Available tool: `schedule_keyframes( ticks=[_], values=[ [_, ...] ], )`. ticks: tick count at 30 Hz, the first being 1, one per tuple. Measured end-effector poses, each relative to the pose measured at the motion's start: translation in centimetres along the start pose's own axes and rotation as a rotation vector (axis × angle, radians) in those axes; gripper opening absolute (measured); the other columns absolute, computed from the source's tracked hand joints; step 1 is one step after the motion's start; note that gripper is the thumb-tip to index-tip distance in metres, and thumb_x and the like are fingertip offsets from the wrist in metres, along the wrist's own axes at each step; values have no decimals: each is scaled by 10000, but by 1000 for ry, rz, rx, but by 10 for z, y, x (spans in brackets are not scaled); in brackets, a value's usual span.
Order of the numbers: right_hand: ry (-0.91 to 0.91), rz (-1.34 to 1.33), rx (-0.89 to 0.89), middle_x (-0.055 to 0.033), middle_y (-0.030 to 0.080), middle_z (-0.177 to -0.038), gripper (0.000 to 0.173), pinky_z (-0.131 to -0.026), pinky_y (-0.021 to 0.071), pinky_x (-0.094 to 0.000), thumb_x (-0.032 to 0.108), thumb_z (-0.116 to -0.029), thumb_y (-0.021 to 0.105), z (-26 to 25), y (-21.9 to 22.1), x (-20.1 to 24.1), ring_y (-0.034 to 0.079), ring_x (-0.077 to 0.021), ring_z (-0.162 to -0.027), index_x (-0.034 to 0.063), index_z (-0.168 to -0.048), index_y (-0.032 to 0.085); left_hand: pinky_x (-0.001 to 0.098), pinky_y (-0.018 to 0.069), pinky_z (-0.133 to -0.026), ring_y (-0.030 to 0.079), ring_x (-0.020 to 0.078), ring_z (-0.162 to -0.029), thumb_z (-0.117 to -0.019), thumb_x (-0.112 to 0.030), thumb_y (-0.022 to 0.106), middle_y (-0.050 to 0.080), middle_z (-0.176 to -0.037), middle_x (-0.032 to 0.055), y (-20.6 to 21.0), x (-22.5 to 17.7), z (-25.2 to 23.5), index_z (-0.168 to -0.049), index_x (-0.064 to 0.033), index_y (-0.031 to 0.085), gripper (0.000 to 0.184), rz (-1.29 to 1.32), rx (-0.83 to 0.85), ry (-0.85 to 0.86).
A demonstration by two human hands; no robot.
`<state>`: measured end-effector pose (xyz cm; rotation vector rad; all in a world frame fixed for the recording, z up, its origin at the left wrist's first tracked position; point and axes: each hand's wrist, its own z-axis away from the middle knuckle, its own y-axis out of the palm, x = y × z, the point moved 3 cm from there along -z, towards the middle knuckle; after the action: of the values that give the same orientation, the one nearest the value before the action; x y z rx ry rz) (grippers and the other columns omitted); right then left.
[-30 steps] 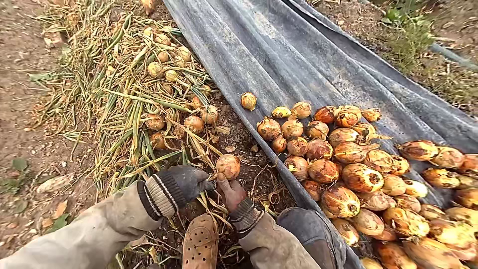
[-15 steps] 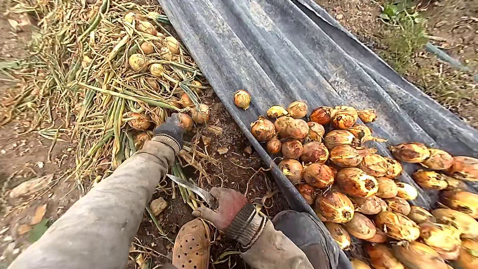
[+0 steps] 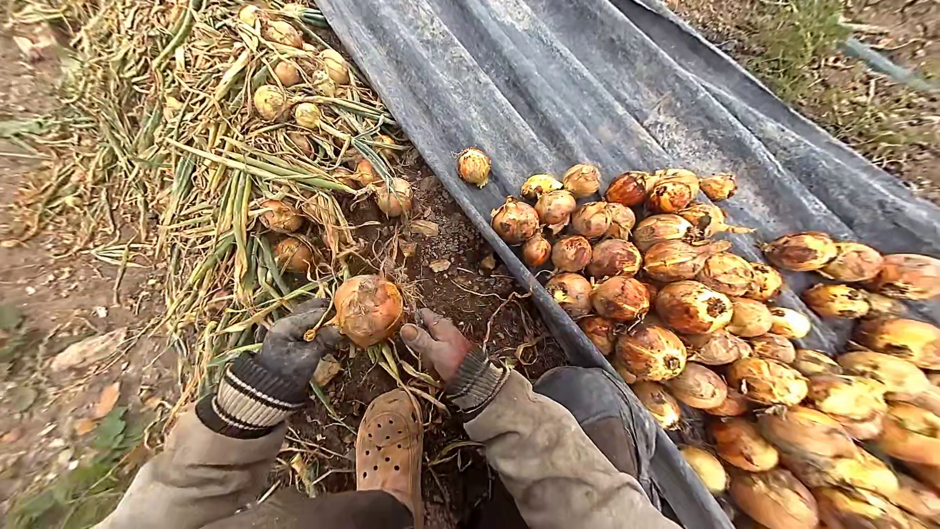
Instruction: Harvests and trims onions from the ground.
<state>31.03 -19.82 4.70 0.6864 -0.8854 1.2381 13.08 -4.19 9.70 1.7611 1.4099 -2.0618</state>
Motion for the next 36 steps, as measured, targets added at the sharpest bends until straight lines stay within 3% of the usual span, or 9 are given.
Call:
schedule_keyframes(
  ticks=[4, 8, 16, 18, 21, 25, 30, 33, 36],
  values=[
    [-312, -204, -109, -93, 714, -971, 918, -805, 567, -406, 797, -849, 538, 13, 11, 1, 650, -119, -820, 3, -1297, 639, 234, 565, -962, 685, 7, -1059, -922, -429, 722, 759, -1082, -70, -2, -14, 28, -977, -142, 783, 298, 231, 155, 60],
    [-388, -239, -172, 20, 566, -672, 817, -564, 502, -330, 815, -943, 292, 17, 16, 4, 524, -74, -574, 99, -1001, 682, 161, 564, -643, 654, -46, -719, -982, -517, 641, 710, -822, -165, -3, -32, 28, -923, -280, 748, 267, 372, 129, 83],
    [-299, -682, 161, 114, 451, -496, 673, -388, 357, -173, 893, -794, 508, 18, 34, 3, 416, 4, -393, 229, -681, 522, 159, 575, -738, 683, -49, -832, -984, -440, 674, 743, -914, -166, -1, -38, 28, -969, -289, 767, 178, 526, 68, 169],
    [-337, -651, 51, 110, 460, -499, 680, -404, 374, -179, 896, -768, 539, 23, 32, 8, 425, 5, -403, 220, -699, 538, 146, 554, -695, 656, -70, -787, -987, -483, 652, 709, -855, -185, -2, -36, 29, -910, -295, 735, 219, 473, 113, 160],
    [-380, -397, -154, 75, 488, -576, 750, -475, 435, -241, 857, -886, 375, 26, 25, 10, 450, -26, -476, 147, -809, 606, 161, 561, -719, 662, -65, -816, -944, -596, 655, 712, -848, -172, -3, -34, 25, -853, -276, 730, 341, 386, 169, 180],
    [-320, -253, -284, 19, 553, -628, 766, -518, 486, -327, 791, -953, 336, 20, 20, 9, 525, -81, -536, 103, -850, 654, 243, 566, -759, 672, 22, -800, -974, -529, 648, 692, -751, -51, -8, -21, 10, -715, -159, 680, 452, 100, 106, 434],
    [-238, -161, -321, -75, 682, -763, 762, -713, 575, -470, 721, -995, 343, 8, 15, 4, 675, -175, -735, 66, -902, 721, 428, 548, -608, 664, 228, -655, -946, -332, 560, 649, -666, 82, -18, -26, -6, -689, -88, 642, 365, -472, 150, 642],
    [-271, -174, -332, -10, 515, -590, 711, -545, 472, -416, 705, -1001, 361, 5, 16, 5, 525, -146, -547, 109, -696, 602, 502, 583, -700, 721, 277, -776, -913, -286, 603, 720, -786, 108, -20, -17, -10, -765, -71, 710, 283, -552, 143, 478],
    [-306, -154, -384, 18, 448, -536, 704, -477, 429, -382, 722, -994, 338, 8, 15, 3, 461, -127, -474, 146, -643, 540, 599, 552, -763, 714, 320, -837, -975, -432, 662, 732, -871, 162, -34, 20, -25, -860, -36, 746, 421, -487, -39, -29]
  ],
)
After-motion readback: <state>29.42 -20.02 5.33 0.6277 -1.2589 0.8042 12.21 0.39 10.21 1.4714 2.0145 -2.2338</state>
